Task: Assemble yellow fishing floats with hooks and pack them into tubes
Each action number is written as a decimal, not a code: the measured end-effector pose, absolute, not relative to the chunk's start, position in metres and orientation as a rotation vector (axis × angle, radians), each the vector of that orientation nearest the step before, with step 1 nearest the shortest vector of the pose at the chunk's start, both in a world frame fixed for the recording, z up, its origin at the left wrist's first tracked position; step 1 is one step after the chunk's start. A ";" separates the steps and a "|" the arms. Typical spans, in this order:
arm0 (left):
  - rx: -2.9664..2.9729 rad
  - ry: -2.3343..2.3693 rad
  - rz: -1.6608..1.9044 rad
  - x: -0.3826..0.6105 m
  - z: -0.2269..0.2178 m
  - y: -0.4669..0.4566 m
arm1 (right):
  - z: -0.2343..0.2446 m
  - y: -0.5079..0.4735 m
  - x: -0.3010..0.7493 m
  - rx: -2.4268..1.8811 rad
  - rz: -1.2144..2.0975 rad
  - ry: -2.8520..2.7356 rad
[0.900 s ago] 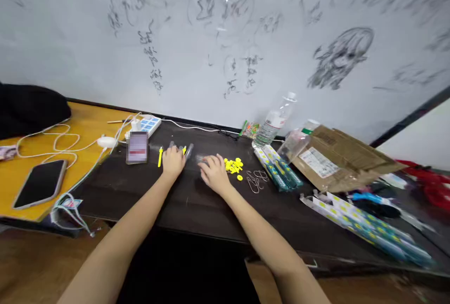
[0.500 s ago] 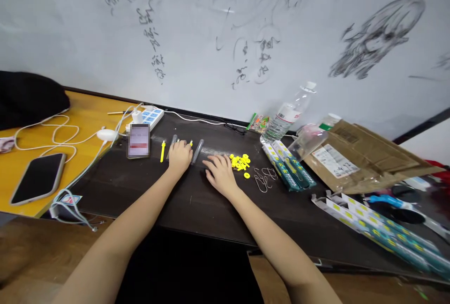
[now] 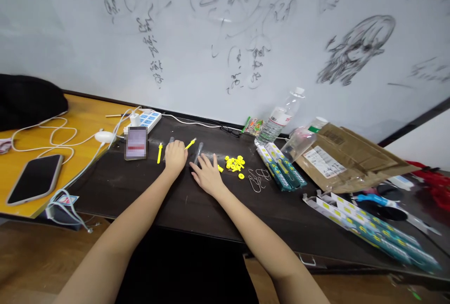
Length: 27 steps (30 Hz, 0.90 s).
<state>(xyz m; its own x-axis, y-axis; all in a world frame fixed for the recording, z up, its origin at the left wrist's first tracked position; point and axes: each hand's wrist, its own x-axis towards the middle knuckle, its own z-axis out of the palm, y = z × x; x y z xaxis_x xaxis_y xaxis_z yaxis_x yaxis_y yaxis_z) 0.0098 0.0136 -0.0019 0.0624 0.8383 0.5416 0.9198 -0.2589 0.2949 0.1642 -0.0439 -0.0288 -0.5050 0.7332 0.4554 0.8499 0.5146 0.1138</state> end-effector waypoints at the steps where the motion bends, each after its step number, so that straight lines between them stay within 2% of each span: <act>1: -2.205 -1.816 -1.090 0.009 0.000 0.014 | -0.029 -0.043 0.163 -1.301 -0.460 -2.414; 7: -2.532 -1.514 -2.054 0.017 -0.003 0.012 | -0.030 -0.031 0.146 -1.118 -0.429 -2.480; 13: -2.776 -1.421 -2.497 0.029 -0.005 -0.001 | -0.019 -0.033 0.156 -1.061 -0.310 -2.328; 15: -2.803 -1.422 -2.466 0.030 -0.004 -0.007 | -0.013 -0.040 0.174 -1.109 -0.218 -2.133; 18: -3.019 -1.445 -2.108 0.034 -0.001 -0.018 | -0.006 -0.048 0.204 -1.147 -0.022 -1.736; 22: -3.325 -1.401 -1.697 0.042 -0.001 -0.032 | -0.003 -0.051 0.232 -1.040 0.489 -1.444; 27: -3.741 -1.410 -1.502 0.049 -0.007 -0.035 | 0.001 -0.051 0.238 -0.940 0.947 -1.243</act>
<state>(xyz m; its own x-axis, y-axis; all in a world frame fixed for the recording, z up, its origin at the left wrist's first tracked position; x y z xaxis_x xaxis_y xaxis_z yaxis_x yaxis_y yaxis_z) 0.0493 -0.0346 -0.0065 0.6677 0.7309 0.1414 0.0950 -0.2720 0.9576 0.2381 -0.0513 0.0008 0.0817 0.9419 0.3258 -0.0635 0.3311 -0.9414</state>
